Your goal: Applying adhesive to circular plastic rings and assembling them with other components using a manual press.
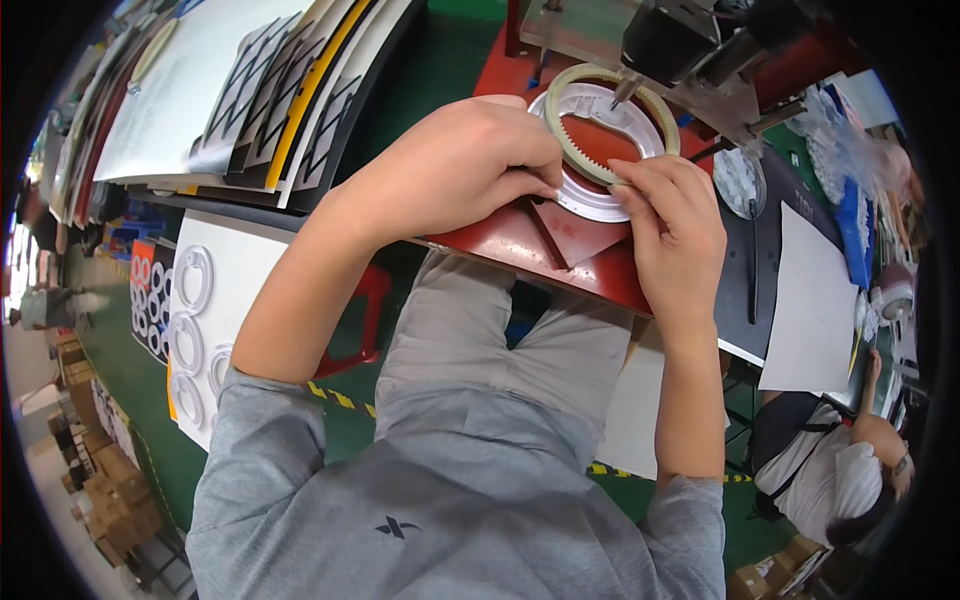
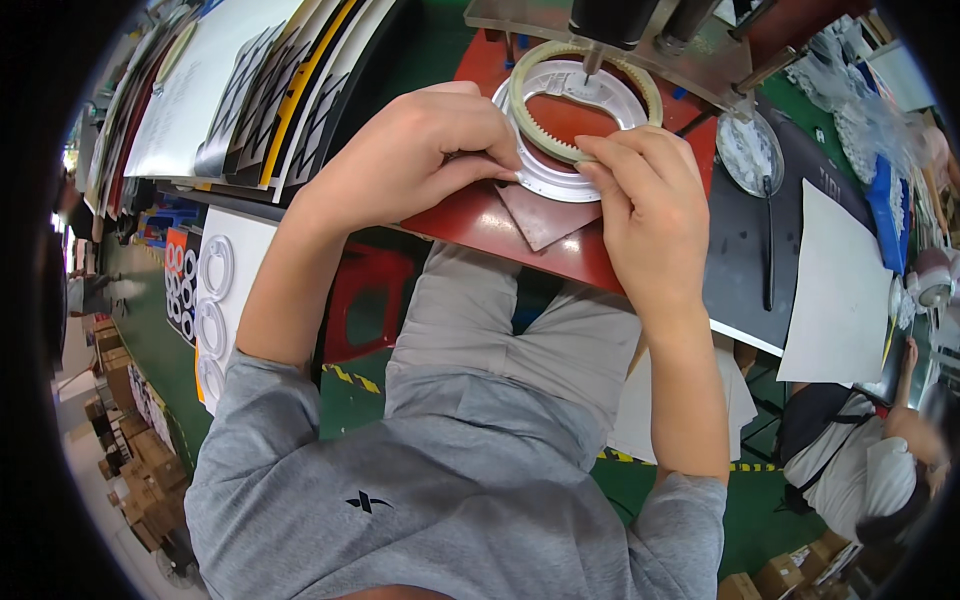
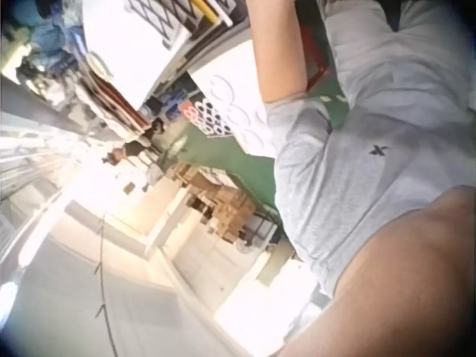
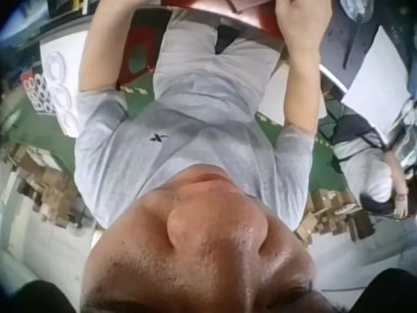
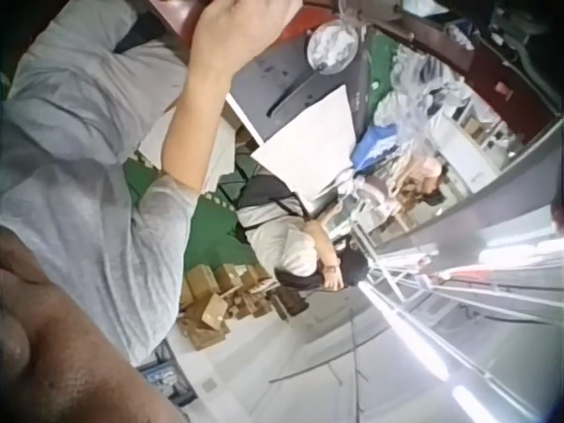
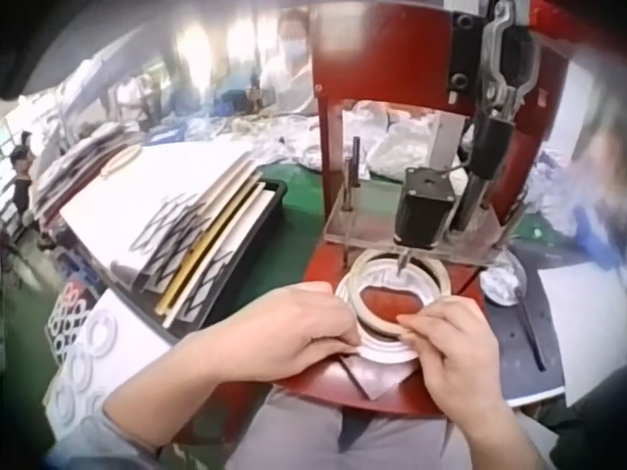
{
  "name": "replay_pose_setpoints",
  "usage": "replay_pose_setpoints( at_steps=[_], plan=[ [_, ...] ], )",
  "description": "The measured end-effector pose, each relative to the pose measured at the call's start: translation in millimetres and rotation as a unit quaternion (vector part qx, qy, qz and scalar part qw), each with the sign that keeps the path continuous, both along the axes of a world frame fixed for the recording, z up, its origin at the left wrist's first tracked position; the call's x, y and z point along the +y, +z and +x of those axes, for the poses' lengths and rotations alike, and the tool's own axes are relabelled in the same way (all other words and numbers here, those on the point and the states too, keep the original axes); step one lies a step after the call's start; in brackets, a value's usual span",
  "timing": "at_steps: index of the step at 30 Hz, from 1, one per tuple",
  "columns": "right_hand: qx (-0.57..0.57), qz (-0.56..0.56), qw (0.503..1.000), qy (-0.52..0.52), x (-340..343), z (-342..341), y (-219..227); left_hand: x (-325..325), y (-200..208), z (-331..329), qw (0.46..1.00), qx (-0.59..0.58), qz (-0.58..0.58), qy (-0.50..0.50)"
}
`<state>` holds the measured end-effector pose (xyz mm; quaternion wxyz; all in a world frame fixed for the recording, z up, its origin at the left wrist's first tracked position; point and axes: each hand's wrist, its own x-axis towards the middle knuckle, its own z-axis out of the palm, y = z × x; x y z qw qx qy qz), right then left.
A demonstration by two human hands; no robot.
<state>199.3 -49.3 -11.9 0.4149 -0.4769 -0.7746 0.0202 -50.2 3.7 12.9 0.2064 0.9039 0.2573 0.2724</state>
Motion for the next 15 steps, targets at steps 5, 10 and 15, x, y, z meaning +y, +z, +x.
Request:
replay_pose_setpoints(
  at_steps=[5, 10, 15],
  plan=[
    [-0.015, -0.005, 1.0, 0.006, -0.5, 0.5, 2.4, -22.8, -3.9, 1.0, 0.989, 0.004, 0.134, 0.059],
    [-0.04, 0.003, 0.999, 0.015, 0.2, -1.0, 5.3, -45.5, -20.1, -1.6, 0.983, 0.017, 0.15, 0.106],
    [-0.069, 0.021, 0.997, 0.008, -2.7, -3.7, 9.0, -42.9, -30.2, 2.7, 0.984, -0.063, 0.118, 0.117]
  ],
)
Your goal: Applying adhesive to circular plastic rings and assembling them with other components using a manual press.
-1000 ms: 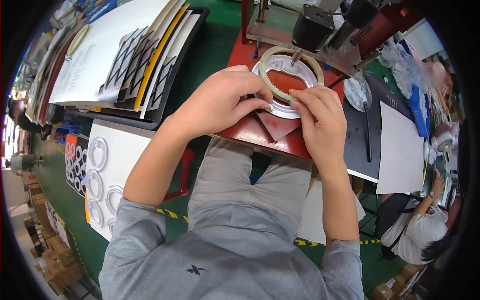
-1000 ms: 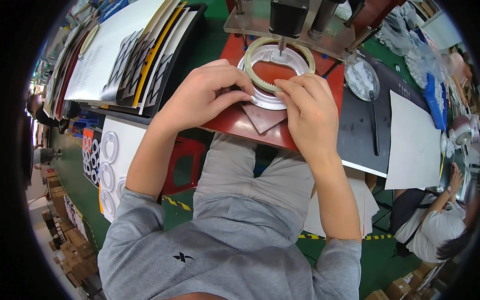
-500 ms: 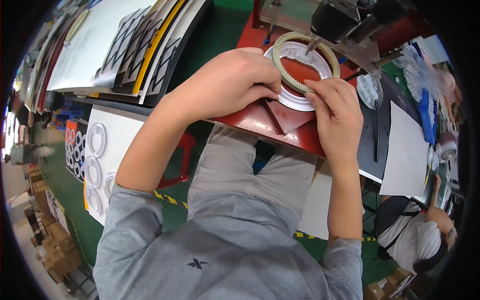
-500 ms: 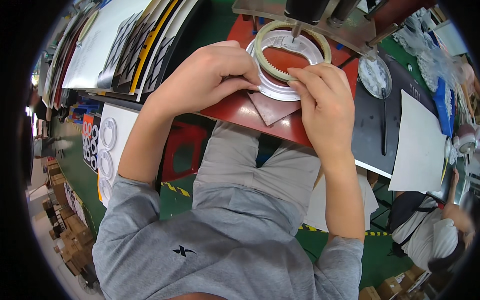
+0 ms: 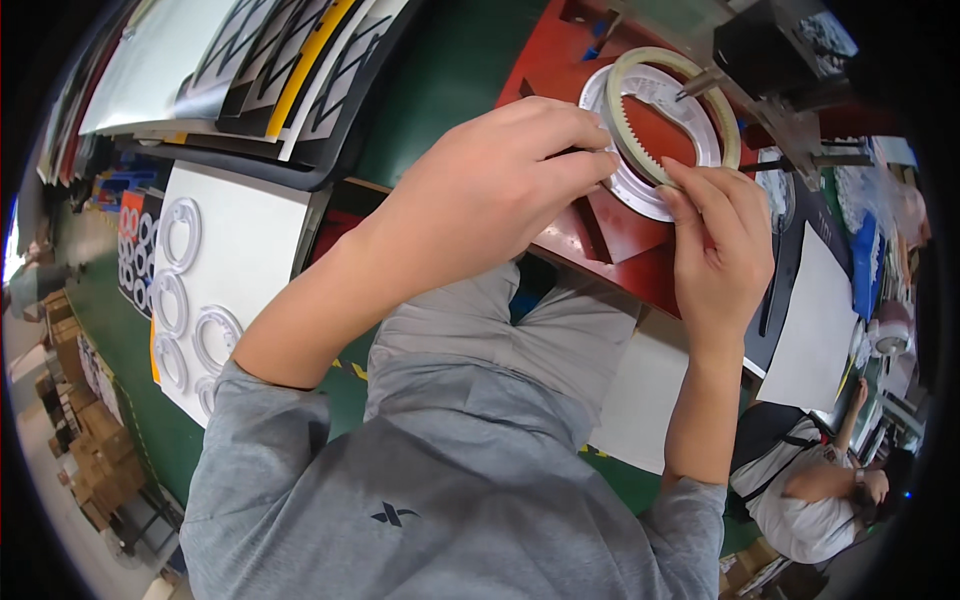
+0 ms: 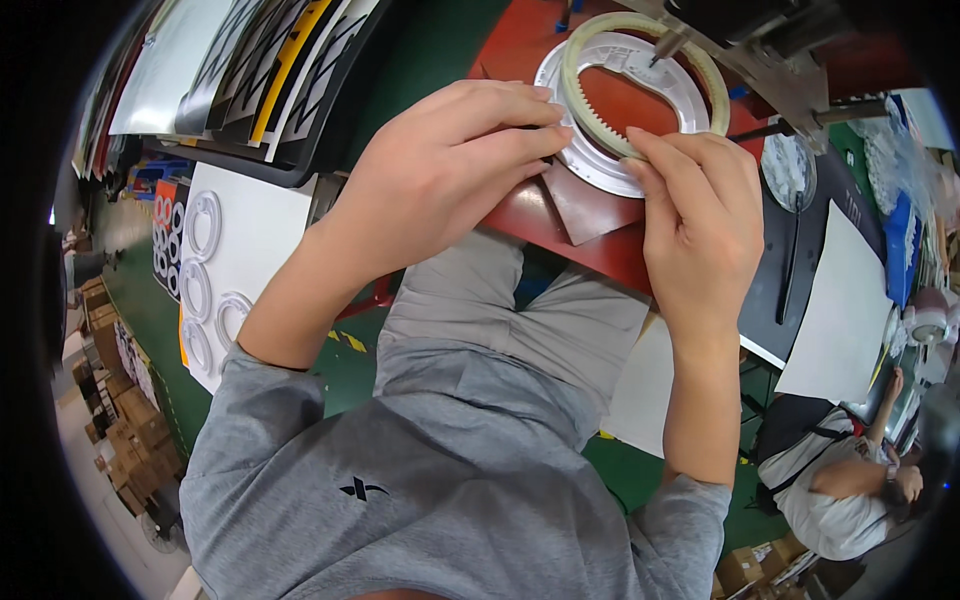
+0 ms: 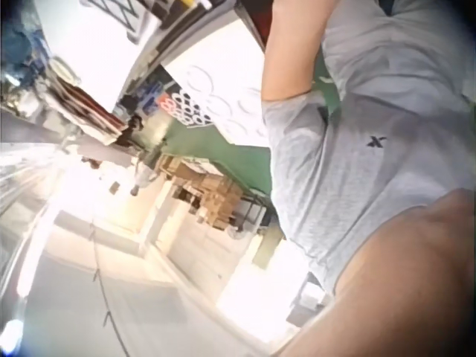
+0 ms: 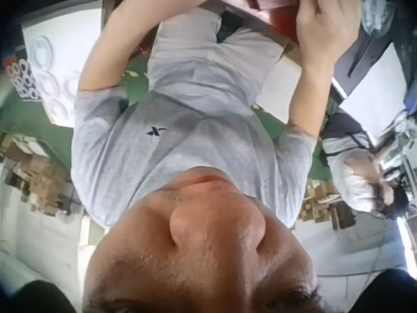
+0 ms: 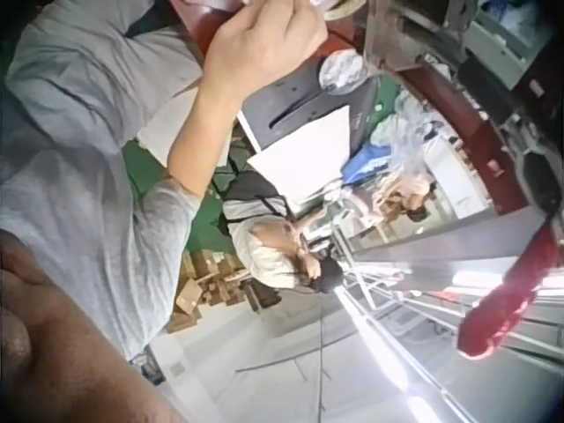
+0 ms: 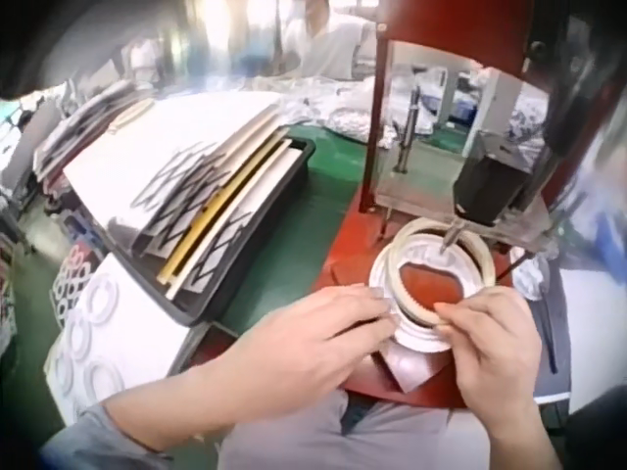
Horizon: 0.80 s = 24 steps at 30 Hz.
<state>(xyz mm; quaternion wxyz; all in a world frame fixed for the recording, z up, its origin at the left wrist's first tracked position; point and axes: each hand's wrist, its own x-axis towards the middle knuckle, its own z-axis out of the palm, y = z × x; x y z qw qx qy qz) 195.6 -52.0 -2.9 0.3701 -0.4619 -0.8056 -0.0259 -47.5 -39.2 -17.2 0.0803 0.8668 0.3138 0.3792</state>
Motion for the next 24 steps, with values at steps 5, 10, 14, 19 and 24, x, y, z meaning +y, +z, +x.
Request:
replay_pose_setpoints(
  at_steps=[5, 10, 14, 19, 24],
  plan=[
    [-0.02, 0.007, 1.0, -0.01, -6.7, -9.9, 2.3, -4.2, -11.8, 2.1, 0.999, -0.04, -0.008, 0.007],
    [-0.017, 0.006, 1.0, -0.025, -13.2, -19.6, 0.2, -19.3, -13.3, 6.9, 0.994, -0.065, -0.045, 0.079],
    [-0.004, 0.004, 1.0, -0.029, -15.4, -27.7, -3.9, -21.4, -15.4, 6.5, 0.99, -0.11, -0.061, 0.062],
    [-0.005, -0.004, 0.999, -0.043, -18.6, -31.9, -4.3, -18.0, -4.9, 7.4, 0.983, -0.134, -0.091, 0.087],
    [-0.019, -0.016, 0.998, -0.052, -20.1, -35.5, 0.4, 1.3, -2.9, 19.3, 0.974, -0.16, -0.075, 0.14]
  ],
)
